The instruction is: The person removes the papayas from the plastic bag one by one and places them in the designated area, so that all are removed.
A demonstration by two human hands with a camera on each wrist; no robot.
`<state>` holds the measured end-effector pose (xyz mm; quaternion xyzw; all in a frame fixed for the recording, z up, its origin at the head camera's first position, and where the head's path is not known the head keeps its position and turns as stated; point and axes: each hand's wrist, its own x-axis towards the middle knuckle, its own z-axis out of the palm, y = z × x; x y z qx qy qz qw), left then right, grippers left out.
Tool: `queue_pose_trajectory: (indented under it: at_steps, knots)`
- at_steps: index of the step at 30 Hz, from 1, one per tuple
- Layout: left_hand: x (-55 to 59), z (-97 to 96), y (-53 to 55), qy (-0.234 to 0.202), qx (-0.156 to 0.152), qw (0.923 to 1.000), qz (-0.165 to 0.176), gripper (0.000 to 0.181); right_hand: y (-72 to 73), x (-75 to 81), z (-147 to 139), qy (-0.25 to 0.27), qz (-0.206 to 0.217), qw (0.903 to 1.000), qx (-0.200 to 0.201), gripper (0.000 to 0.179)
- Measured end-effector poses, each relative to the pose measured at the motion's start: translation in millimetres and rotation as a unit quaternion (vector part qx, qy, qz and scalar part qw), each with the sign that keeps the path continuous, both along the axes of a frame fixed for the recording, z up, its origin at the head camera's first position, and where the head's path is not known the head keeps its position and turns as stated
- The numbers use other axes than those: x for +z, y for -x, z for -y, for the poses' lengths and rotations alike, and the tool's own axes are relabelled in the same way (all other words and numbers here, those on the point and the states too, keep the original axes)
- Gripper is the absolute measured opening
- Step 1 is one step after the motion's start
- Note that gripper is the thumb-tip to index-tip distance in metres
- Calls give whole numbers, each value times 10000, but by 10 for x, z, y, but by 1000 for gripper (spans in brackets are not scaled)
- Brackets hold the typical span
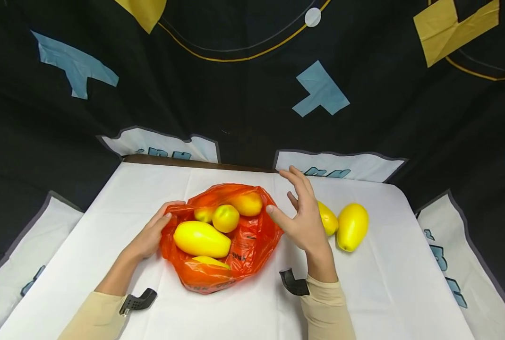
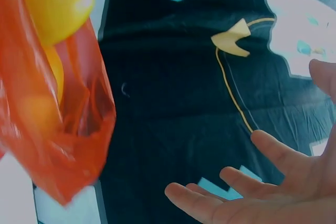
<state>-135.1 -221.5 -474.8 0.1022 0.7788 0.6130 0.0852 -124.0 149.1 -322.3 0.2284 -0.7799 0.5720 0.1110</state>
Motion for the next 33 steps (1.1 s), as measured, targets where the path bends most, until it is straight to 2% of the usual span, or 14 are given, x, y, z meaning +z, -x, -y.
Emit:
queue_pose_trajectory:
  at_steps: [2,8,12,16,21,23,27,33]
  knots:
    - [25,-5,-7,-48,-21,10000,1,40,19,-18,51,-15,46,9999,111,65]
    - [250,-78,-90,-127,-53,9999,-5,40,77,-50,178,-148,221,9993,279,61]
    - [281,-92,-108,-91,-36,10000,-15,40,116,-57,259,-346,370,9979,401,56]
    - [258,-84,-101,-106,-4,9999,71,39,187,-161,327,-582,578,9952,532,50]
    - [70,-22,-33,-103,48,9999,89,40,325,-452,400,-895,828,9905,643,44]
    - [11,-3,-11,-85,47,9999,63,39,355,-523,435,-1021,932,9877,727,42]
    - [-18,11,-3,-93,22,9999,-30,39,391,-593,525,-1226,1168,9813,914,39]
    - [-25,11,-10,-191,21,9998,30,38,467,-633,673,-1705,1426,9704,944,36]
